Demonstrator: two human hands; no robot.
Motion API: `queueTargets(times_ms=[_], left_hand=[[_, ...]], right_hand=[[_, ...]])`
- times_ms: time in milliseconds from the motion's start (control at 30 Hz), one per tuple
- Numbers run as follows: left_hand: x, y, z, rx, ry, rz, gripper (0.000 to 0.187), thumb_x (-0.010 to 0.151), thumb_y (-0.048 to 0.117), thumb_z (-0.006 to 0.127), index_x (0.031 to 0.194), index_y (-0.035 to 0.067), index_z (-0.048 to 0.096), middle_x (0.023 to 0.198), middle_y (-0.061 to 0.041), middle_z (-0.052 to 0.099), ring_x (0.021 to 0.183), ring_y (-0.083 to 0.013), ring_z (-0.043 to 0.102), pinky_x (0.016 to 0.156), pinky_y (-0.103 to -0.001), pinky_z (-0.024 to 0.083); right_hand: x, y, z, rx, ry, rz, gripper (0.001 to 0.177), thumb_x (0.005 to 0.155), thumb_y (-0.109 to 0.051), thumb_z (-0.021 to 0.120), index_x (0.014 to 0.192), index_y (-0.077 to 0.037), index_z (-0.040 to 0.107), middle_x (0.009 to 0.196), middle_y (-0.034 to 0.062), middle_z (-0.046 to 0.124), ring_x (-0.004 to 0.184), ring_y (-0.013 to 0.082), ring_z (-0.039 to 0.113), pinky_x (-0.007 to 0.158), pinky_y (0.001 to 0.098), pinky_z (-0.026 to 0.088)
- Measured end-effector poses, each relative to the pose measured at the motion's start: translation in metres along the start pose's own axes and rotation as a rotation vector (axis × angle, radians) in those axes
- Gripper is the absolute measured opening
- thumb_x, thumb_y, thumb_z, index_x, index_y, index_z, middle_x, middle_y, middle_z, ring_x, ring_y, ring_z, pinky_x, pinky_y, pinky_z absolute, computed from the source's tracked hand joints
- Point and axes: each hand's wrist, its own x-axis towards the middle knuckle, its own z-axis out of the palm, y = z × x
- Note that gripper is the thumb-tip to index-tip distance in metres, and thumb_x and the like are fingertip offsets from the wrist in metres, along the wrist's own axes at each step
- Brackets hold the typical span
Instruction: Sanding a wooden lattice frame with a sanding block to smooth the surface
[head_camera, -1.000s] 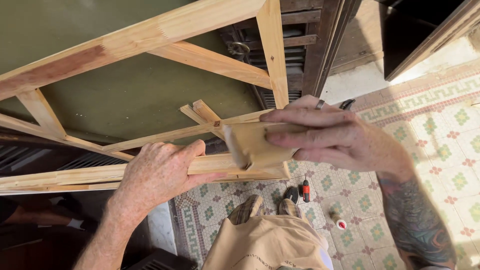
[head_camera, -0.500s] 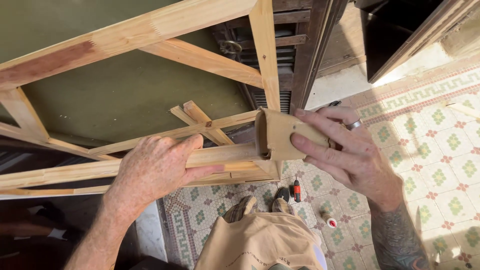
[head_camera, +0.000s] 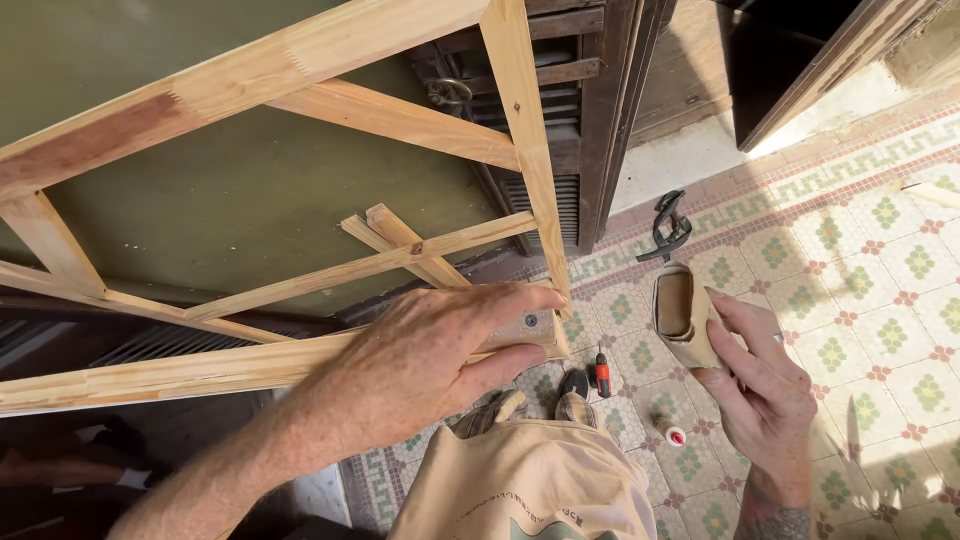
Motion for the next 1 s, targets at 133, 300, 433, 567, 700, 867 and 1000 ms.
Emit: queueTargets(times_ms=[133, 300, 433, 567, 700, 867, 1000], left_hand=[[-0.011, 0.008, 0.003, -0.188, 0.118, 0.038, 0.035, 0.099, 0.019, 0.064, 0.133, 0.015, 0.063, 0.140, -0.005, 0.065, 0.124, -0.0217, 0.068, 0.101, -0.036, 0.056], [-0.023, 0.021, 0.011, -0.171, 0.254, -0.108, 0.043, 0.089, 0.026, 0.078, 0.125, 0.010, 0.060, 0.125, -0.004, 0.067, 0.110, -0.0173, 0.069, 0.091, -0.030, 0.062], [-0.032, 0.028, 0.024, 0.008, 0.358, 0.022, 0.031, 0.092, 0.034, 0.079, 0.106, 0.008, 0.067, 0.099, 0.000, 0.073, 0.086, -0.0166, 0.075, 0.074, -0.031, 0.062], [-0.045, 0.043, 0.026, -0.006, 0.268, -0.045, 0.039, 0.109, 0.016, 0.029, 0.107, 0.007, 0.068, 0.108, -0.006, 0.074, 0.094, -0.0209, 0.076, 0.084, -0.034, 0.059], [-0.047, 0.041, 0.032, 0.010, 0.259, 0.062, 0.024, 0.108, 0.003, 0.047, 0.106, 0.000, 0.070, 0.107, -0.012, 0.073, 0.093, -0.0218, 0.074, 0.086, -0.031, 0.062], [-0.046, 0.048, 0.038, 0.074, 0.371, -0.115, 0.021, 0.099, -0.002, 0.050, 0.086, 0.012, 0.059, 0.092, -0.002, 0.069, 0.078, -0.0138, 0.070, 0.066, -0.026, 0.052], [-0.042, 0.039, 0.047, 0.265, 0.488, -0.062, 0.027, 0.101, 0.003, 0.040, 0.077, 0.012, 0.048, 0.083, -0.002, 0.066, 0.068, -0.0176, 0.057, 0.061, -0.030, 0.045]], right_hand=[[-0.026, 0.004, 0.002, 0.044, 0.071, 0.151, 0.041, 0.100, -0.006, 0.059, 0.139, 0.001, 0.053, 0.148, 0.0342, 0.054, 0.136, 0.0442, 0.057, 0.117, 0.0517, 0.048], [-0.055, 0.026, 0.009, 0.070, 0.098, 0.236, 0.034, 0.098, 0.002, 0.057, 0.131, 0.008, 0.056, 0.144, 0.0383, 0.055, 0.135, 0.0481, 0.058, 0.117, 0.0534, 0.050], [-0.079, 0.043, 0.012, 0.164, 0.089, 0.397, 0.046, 0.096, -0.008, 0.056, 0.136, 0.013, 0.052, 0.151, 0.0371, 0.050, 0.141, 0.0435, 0.054, 0.124, 0.0523, 0.045], [-0.124, 0.083, 0.013, 0.322, 0.133, 0.514, 0.064, 0.093, -0.023, 0.061, 0.146, 0.010, 0.048, 0.150, 0.0316, 0.055, 0.112, 0.0225, 0.058, 0.095, 0.0325, 0.049], [-0.145, 0.090, 0.011, 0.431, 0.174, 0.720, 0.048, 0.088, -0.052, 0.076, 0.107, -0.010, 0.065, 0.110, 0.0048, 0.067, 0.108, 0.0169, 0.064, 0.101, 0.0404, 0.058], [-0.019, 0.025, 0.026, 0.944, -0.311, 0.298, 0.047, 0.095, -0.022, 0.072, 0.141, -0.024, 0.062, 0.138, 0.0266, 0.064, 0.113, 0.0417, 0.072, 0.102, 0.0542, 0.059], [0.029, 0.007, 0.017, 0.855, -0.683, 0.479, 0.026, 0.095, -0.013, 0.060, 0.114, 0.000, 0.073, 0.131, 0.0219, 0.075, 0.130, 0.0319, 0.067, 0.111, 0.0359, 0.051]])
